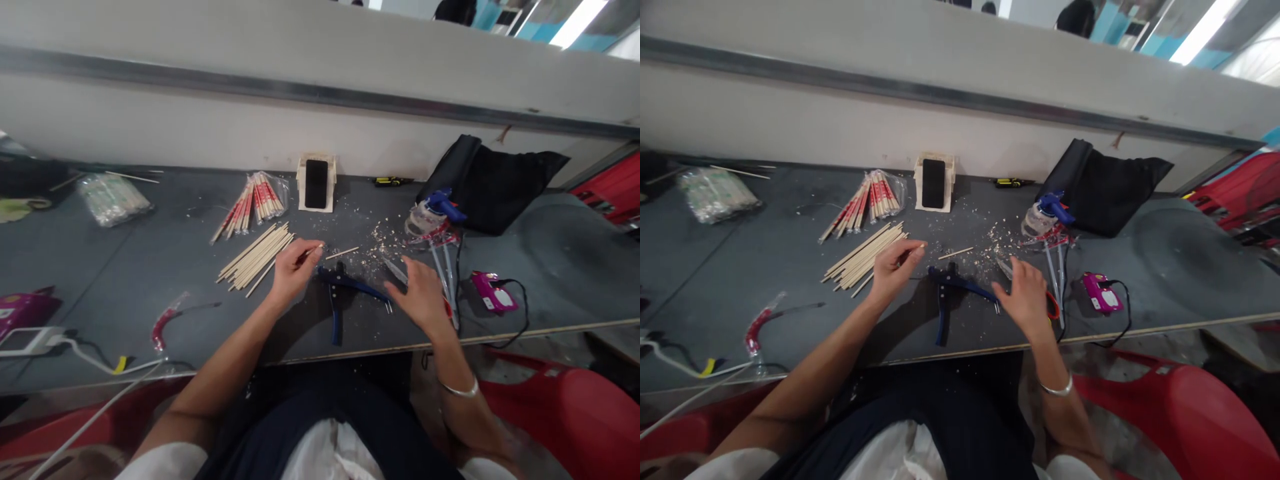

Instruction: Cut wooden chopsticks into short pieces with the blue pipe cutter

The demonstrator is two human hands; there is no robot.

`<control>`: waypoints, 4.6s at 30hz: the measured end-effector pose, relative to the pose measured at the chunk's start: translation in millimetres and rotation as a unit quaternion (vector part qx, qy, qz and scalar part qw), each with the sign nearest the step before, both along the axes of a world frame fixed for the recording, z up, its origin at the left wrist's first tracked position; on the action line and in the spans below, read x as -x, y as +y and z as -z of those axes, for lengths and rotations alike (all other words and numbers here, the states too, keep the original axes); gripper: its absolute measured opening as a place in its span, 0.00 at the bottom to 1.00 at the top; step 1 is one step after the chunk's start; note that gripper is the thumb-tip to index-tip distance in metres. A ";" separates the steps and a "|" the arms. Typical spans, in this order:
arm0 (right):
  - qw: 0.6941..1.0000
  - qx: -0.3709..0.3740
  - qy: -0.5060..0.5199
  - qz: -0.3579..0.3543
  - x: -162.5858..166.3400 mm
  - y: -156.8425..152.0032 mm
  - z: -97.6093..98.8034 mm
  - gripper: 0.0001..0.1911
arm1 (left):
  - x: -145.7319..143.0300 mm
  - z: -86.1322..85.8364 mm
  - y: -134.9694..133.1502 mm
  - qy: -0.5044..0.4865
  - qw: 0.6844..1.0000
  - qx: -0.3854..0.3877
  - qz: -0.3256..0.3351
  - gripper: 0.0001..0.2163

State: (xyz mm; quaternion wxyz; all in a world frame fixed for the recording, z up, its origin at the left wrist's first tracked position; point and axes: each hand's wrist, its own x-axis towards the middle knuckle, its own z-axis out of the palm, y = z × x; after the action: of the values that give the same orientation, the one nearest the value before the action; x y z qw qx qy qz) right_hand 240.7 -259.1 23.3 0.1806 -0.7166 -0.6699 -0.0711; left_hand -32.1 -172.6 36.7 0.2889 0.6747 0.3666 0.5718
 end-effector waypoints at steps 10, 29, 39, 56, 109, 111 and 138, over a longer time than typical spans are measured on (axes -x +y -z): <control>0.995 0.093 -0.037 -0.028 -84.5 -34.1 30.4 0.29 | 0.0 0.9 -2.1 0.046 0.998 -0.033 0.015 0.12; 0.935 0.068 0.346 0.039 -29.7 -50.5 8.9 0.23 | -5.3 4.5 -4.7 0.051 0.997 -0.006 0.054 0.12; 0.850 0.005 0.464 -0.249 38.3 31.6 -21.5 0.29 | -5.0 5.3 -4.2 -0.021 0.996 0.056 0.064 0.17; 0.932 0.005 0.168 -0.321 44.7 63.6 -1.5 0.28 | 4.3 2.0 0.3 -0.035 0.989 0.063 0.129 0.18; 0.949 -0.023 0.067 -0.308 46.0 52.9 -1.4 0.26 | 4.9 3.7 1.4 -0.021 0.981 0.081 0.176 0.21; 0.949 -0.018 0.082 -0.303 47.6 54.0 1.1 0.25 | 3.6 3.5 0.4 -0.030 0.978 0.092 0.186 0.21; 0.972 0.157 0.079 0.158 22.6 91.2 -32.9 0.17 | 56.4 28.9 44.7 0.458 0.841 0.152 -0.244 0.08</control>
State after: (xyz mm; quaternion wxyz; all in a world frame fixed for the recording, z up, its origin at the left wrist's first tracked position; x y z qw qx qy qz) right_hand 218.1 -167.9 56.3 0.1048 -0.8359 -0.5350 0.0637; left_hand -88.5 -127.9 7.8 0.0384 0.6962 0.6921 0.1865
